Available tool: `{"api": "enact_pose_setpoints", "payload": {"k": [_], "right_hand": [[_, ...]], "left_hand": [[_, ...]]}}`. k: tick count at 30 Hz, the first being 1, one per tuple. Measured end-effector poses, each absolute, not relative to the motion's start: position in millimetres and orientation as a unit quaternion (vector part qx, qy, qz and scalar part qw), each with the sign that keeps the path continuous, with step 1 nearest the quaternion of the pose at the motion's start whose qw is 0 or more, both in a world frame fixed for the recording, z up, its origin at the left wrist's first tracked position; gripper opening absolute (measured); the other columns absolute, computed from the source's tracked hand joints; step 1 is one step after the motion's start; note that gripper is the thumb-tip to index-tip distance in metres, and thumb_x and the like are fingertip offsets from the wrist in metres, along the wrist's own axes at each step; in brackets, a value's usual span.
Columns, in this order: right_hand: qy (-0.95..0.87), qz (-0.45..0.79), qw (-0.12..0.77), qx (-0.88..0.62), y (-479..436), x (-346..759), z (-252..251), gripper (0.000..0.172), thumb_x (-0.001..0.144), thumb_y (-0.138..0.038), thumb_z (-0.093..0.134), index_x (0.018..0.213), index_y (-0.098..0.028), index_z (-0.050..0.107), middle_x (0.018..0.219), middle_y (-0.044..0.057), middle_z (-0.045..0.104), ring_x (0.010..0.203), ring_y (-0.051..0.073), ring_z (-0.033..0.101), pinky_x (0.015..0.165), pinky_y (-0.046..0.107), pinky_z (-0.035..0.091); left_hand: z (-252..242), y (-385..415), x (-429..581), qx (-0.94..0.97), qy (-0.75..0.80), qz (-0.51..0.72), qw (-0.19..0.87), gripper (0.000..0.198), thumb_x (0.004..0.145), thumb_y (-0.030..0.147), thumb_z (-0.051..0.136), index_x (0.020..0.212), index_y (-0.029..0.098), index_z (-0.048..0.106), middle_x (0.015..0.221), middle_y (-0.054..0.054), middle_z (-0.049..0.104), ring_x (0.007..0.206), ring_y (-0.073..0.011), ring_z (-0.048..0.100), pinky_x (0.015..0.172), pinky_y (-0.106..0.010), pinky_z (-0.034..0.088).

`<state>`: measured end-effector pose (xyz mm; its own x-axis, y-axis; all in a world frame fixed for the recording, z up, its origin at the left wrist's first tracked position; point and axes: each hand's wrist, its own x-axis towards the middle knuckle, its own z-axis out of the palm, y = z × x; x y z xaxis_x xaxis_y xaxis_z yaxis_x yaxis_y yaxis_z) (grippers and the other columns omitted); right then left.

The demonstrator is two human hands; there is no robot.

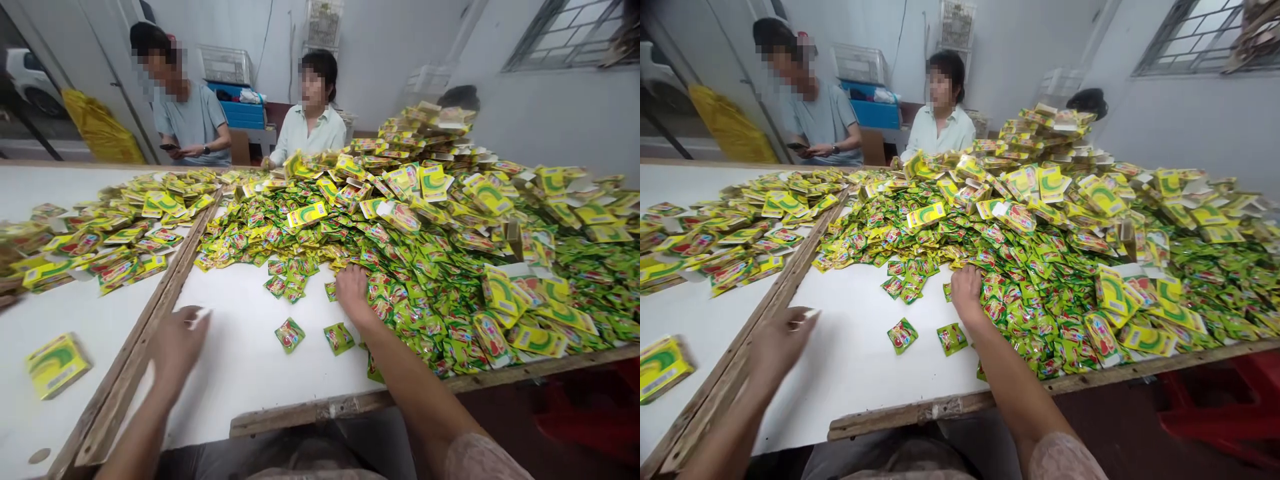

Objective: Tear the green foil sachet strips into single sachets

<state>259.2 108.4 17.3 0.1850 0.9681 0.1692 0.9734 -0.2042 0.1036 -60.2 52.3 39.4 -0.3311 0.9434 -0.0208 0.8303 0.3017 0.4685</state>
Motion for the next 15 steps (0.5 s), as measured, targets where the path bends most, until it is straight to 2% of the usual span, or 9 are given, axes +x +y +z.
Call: {"api": "enact_pose_setpoints", "payload": {"k": [4, 7, 9, 11, 13, 15], "right_hand": [[-0.648, -0.1, 0.015, -0.755, 108.8, 265.9, 30.2, 0.025, 0.08, -0.003, 0.042, 0.088, -0.005, 0.066, 0.091, 0.02, 0.064, 0.092, 0.027, 0.055, 0.08, 0.037, 0.035], [-0.664, -0.071, 0.117, -0.736, 94.6, 265.9, 30.7, 0.023, 0.082, -0.011, 0.041, 0.091, -0.01, 0.063, 0.091, 0.016, 0.064, 0.089, 0.026, 0.056, 0.078, 0.036, 0.037], [-0.661, 0.019, 0.226, -0.716, 80.9, 261.0, 22.9, 0.022, 0.082, -0.017, 0.041, 0.094, -0.015, 0.06, 0.085, 0.011, 0.065, 0.081, 0.022, 0.057, 0.073, 0.033, 0.04], [-0.635, 0.161, 0.316, -0.686, 67.5, 253.6, 9.2, 0.021, 0.082, -0.023, 0.04, 0.094, -0.019, 0.056, 0.078, 0.005, 0.063, 0.071, 0.018, 0.058, 0.065, 0.029, 0.043], [-0.585, 0.299, 0.368, -0.658, 57.6, 246.2, -6.2, 0.019, 0.08, -0.029, 0.04, 0.09, -0.02, 0.053, 0.075, 0.002, 0.061, 0.067, 0.016, 0.058, 0.059, 0.026, 0.045], [-0.534, 0.38, 0.384, -0.65, 52.5, 239.7, -18.1, 0.019, 0.079, -0.033, 0.04, 0.088, -0.02, 0.052, 0.075, 0.002, 0.06, 0.066, 0.016, 0.058, 0.055, 0.025, 0.045]], "left_hand": [[21.9, 54.4, 9.2, 0.662, 0.716, 0.141, 0.17, 0.037, 0.082, 0.048, 0.046, 0.091, 0.017, 0.063, 0.089, -0.009, 0.065, 0.087, -0.0248, 0.059, 0.07, -0.031, 0.042], [10.2, 54.9, 39.4, 0.718, 0.664, 0.113, 0.175, 0.041, 0.074, 0.051, 0.057, 0.094, 0.016, 0.061, 0.095, -0.012, 0.061, 0.095, -0.0269, 0.054, 0.075, -0.031, 0.041], [6.0, 55.2, 51.7, 0.74, 0.636, 0.097, 0.195, 0.035, 0.072, 0.046, 0.062, 0.09, 0.016, 0.06, 0.098, -0.012, 0.059, 0.096, -0.0268, 0.053, 0.074, -0.03, 0.04], [3.7, 55.6, 57.1, 0.739, 0.625, 0.091, 0.235, 0.025, 0.071, 0.038, 0.065, 0.085, 0.017, 0.058, 0.093, -0.01, 0.061, 0.091, -0.0249, 0.054, 0.069, -0.029, 0.039], [1.5, 55.6, 55.6, 0.71, 0.635, 0.106, 0.285, 0.021, 0.071, 0.032, 0.065, 0.086, 0.019, 0.056, 0.082, -0.006, 0.063, 0.08, -0.0222, 0.057, 0.062, -0.027, 0.036], [-2.2, 54.8, 48.6, 0.667, 0.654, 0.147, 0.325, 0.024, 0.069, 0.029, 0.067, 0.089, 0.021, 0.056, 0.07, -0.001, 0.063, 0.069, -0.0196, 0.058, 0.057, -0.026, 0.034]]}}
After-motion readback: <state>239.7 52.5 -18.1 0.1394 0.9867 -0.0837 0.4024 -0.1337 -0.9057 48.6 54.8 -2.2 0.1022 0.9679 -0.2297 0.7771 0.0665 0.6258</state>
